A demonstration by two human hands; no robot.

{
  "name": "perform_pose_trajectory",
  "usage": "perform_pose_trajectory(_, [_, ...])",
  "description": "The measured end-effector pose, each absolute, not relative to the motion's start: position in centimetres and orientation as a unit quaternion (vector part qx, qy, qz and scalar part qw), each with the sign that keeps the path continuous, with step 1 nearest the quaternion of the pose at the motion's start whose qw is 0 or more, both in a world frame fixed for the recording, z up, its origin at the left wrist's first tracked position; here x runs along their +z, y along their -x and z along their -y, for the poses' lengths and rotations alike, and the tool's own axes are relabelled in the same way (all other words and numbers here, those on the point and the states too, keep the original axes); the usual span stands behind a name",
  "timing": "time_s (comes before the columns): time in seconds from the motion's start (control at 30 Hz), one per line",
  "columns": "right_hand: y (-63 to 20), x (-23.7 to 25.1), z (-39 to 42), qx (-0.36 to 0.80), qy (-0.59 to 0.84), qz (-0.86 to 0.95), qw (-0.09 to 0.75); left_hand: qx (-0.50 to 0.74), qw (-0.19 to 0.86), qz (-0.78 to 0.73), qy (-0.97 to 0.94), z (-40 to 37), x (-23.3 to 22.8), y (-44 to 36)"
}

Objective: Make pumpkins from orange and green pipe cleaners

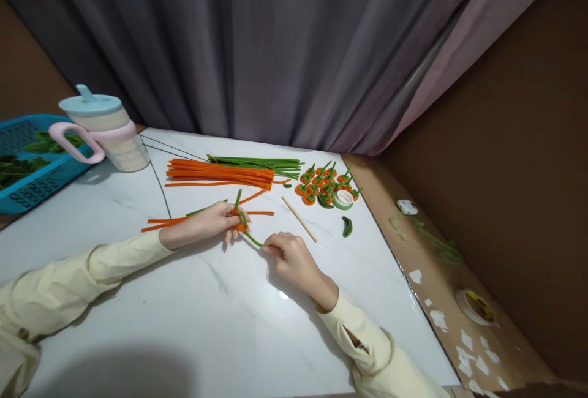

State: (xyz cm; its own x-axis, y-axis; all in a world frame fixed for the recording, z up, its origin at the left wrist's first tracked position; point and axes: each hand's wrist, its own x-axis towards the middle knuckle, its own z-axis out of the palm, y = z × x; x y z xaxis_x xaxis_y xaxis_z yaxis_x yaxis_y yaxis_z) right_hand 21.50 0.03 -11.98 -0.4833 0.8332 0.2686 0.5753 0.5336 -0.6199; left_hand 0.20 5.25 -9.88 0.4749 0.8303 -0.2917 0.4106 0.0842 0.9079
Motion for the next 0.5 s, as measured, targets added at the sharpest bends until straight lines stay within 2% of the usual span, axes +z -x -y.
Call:
perform_pose_trajectory(0.3, [-21.7,-11.5,0.0,0.218,0.430,0.829,0.284,0.154,0.516,-0.449,-0.713,-6.1,-9.0,1.3])
perform_pose_trajectory(0.5, [-21.5,-11.5,0.0,0.215,0.440,0.822,0.291,0.126,0.544,-0.452,-0.696,-6.1,-8.2,1.0])
